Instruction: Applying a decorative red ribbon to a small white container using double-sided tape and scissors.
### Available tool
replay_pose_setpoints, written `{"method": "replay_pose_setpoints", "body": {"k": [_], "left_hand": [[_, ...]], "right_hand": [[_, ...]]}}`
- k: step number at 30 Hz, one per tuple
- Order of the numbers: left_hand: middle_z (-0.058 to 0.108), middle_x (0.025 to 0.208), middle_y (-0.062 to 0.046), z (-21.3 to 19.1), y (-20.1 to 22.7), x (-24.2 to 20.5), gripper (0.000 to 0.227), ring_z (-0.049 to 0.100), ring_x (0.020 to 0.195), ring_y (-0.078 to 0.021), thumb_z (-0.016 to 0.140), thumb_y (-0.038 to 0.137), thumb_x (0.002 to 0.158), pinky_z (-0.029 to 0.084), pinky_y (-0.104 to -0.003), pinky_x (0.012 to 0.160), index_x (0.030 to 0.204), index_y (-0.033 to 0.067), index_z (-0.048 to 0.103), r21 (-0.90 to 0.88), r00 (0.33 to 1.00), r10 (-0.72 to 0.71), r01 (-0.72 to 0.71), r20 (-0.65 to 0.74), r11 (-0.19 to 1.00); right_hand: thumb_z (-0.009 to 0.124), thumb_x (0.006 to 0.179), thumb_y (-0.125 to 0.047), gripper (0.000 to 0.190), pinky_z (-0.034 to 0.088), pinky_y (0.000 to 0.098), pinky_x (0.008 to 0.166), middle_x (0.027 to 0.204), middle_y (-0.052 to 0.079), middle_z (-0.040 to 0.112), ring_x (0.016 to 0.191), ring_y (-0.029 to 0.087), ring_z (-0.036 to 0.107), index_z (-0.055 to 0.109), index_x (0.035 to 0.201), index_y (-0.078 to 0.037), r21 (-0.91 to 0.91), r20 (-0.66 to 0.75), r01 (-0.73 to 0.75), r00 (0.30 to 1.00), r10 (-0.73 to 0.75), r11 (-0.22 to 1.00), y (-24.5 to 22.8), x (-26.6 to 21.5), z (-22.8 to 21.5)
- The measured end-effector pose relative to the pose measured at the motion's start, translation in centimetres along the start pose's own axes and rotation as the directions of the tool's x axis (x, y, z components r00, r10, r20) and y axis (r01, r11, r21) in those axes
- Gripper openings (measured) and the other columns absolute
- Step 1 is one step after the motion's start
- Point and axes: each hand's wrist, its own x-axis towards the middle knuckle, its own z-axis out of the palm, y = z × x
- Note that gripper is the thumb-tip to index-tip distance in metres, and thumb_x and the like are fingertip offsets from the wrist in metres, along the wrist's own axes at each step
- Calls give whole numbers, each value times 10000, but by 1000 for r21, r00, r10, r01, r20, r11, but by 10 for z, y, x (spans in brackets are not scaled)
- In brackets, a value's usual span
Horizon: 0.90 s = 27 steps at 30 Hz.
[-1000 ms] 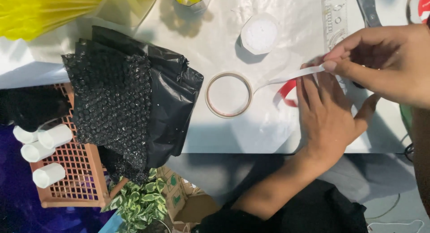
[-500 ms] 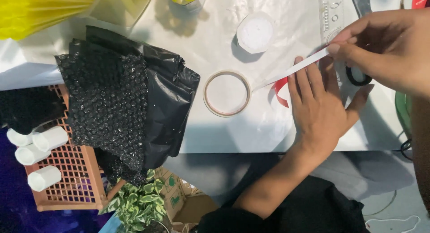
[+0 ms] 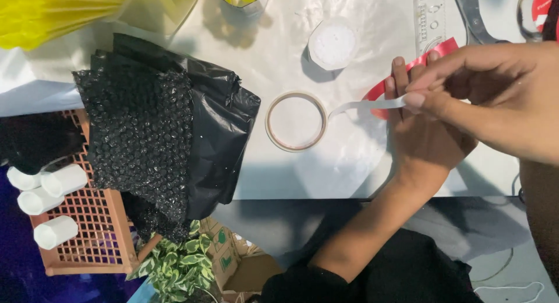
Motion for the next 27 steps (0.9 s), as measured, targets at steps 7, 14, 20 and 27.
{"method": "replay_pose_setpoints", "body": {"k": [7, 14, 20, 27], "left_hand": [[448, 1569, -308, 18, 8, 4, 606, 306, 1596, -551, 302, 249, 1086, 203, -597, 1379, 1578, -104, 282, -798, 892, -268, -150, -364, 584], [480, 1649, -209, 29, -5, 24, 611, 409, 1597, -382, 264, 322, 1082, 326, -487, 1365, 1601, 11, 347, -542, 884, -259, 9, -388, 841], [555, 1554, -184, 12, -20, 28, 817, 462, 1570, -385, 398, 564, 1025, 320, -500, 1359, 1602, -10, 326, -549, 890, -247, -4, -383, 836], [419, 1586, -246, 5, -34, 29, 768, 299, 1615, -488, 320, 458, 1018, 184, -676, 1312, 1632, 8, 214, -739, 938, -216, -59, -271, 671]], "right_hand": [[764, 882, 9, 124, 630, 245, 770, 854, 155, 777, 749, 178, 758, 753, 997, 56, 15, 22, 68, 997, -68, 998, -17, 0, 1], [740, 878, -80, 122, 696, 225, 626, 809, 92, 850, 628, 154, 830, 798, 977, -38, -40, 97, -69, 993, 72, 997, 15, -20, -4], [767, 830, 18, 144, 644, 230, 710, 796, 155, 800, 675, 186, 787, 764, 974, 30, 90, -41, -143, 988, 147, 986, 23, -21, -3], [735, 1010, 76, 83, 581, 252, 744, 875, 186, 696, 711, 199, 669, 676, 1067, 91, 146, -244, -124, 957, 157, 981, 54, 6, 4]]}}
